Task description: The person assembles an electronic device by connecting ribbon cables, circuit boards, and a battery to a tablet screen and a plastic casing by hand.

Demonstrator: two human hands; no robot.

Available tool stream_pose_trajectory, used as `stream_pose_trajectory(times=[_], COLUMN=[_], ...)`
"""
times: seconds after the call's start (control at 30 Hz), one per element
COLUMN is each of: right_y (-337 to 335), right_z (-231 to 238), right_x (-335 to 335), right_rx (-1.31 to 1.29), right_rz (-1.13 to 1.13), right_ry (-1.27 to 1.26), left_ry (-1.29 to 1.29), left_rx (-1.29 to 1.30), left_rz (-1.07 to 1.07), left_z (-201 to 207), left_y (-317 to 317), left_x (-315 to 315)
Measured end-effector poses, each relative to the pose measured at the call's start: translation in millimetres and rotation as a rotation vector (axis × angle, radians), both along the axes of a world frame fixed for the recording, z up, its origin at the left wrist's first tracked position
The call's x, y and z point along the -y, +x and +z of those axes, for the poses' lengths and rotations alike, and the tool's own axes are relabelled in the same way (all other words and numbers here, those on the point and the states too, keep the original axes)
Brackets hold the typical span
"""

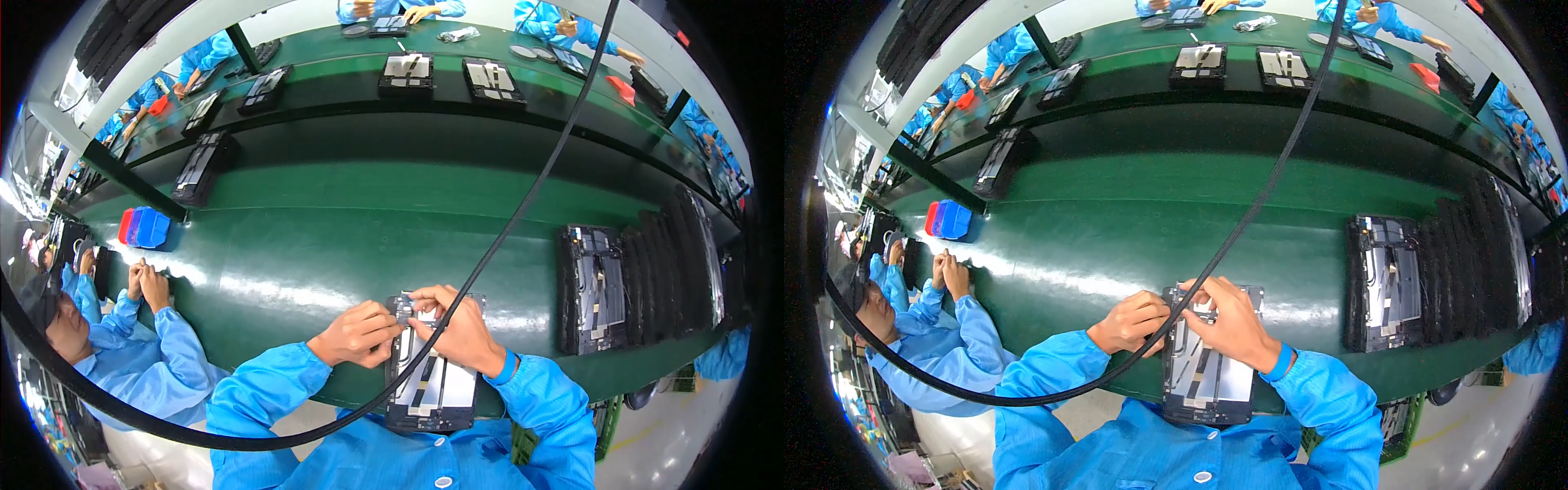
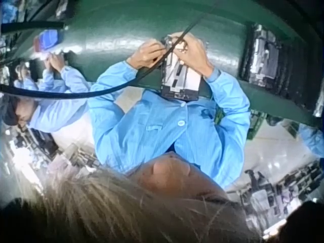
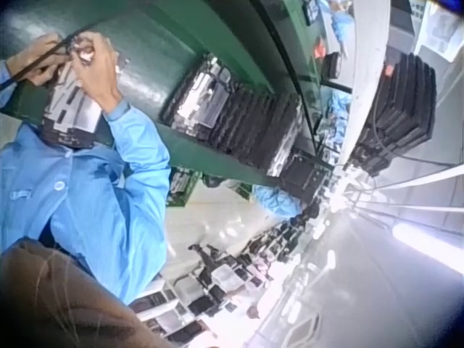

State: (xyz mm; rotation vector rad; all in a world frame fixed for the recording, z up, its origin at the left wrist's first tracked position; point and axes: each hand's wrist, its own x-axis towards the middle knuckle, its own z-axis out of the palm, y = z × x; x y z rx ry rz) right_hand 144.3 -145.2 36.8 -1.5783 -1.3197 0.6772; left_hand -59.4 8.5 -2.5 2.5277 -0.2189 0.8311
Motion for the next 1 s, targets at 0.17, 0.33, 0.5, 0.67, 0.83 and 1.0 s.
stream_pose_trajectory(times=[0.17, 0.33, 0.5, 0.67, 0.83, 1.0], right_y=[21.4, 66.3, 95.7, 103.0, 119.4, 133.0], right_z=[42.7, 56.5, 37.4, 32.1, 38.9, 58.6], right_x=[47.2, 130.0, 191.3, 203.2, 214.8, 215.6], right_rx=[0.263, 0.685, 0.873, 0.964, 1.407, 1.338], right_rz=[-0.130, -0.543, -0.737, -0.653, -0.541, -0.571], right_ry=[0.184, -0.037, -0.408, -0.392, -0.100, -0.388], left_ry=[0.099, -0.004, 0.177, 0.216, 0.183, 0.279], left_rx=[-0.092, -0.451, -0.508, -0.539, -0.711, -0.623], left_rz=[0.180, -0.216, -0.148, -0.144, -0.188, -0.096], left_z=[26.0, 50.4, 40.2, 37.6, 68.0, 37.7], left_y=[-3.0, -20.3, -12.7, 9.5, 20.3, 23.7], left_x=[26.5, 108.9, 115.3, 84.6, 73.7, 66.0])
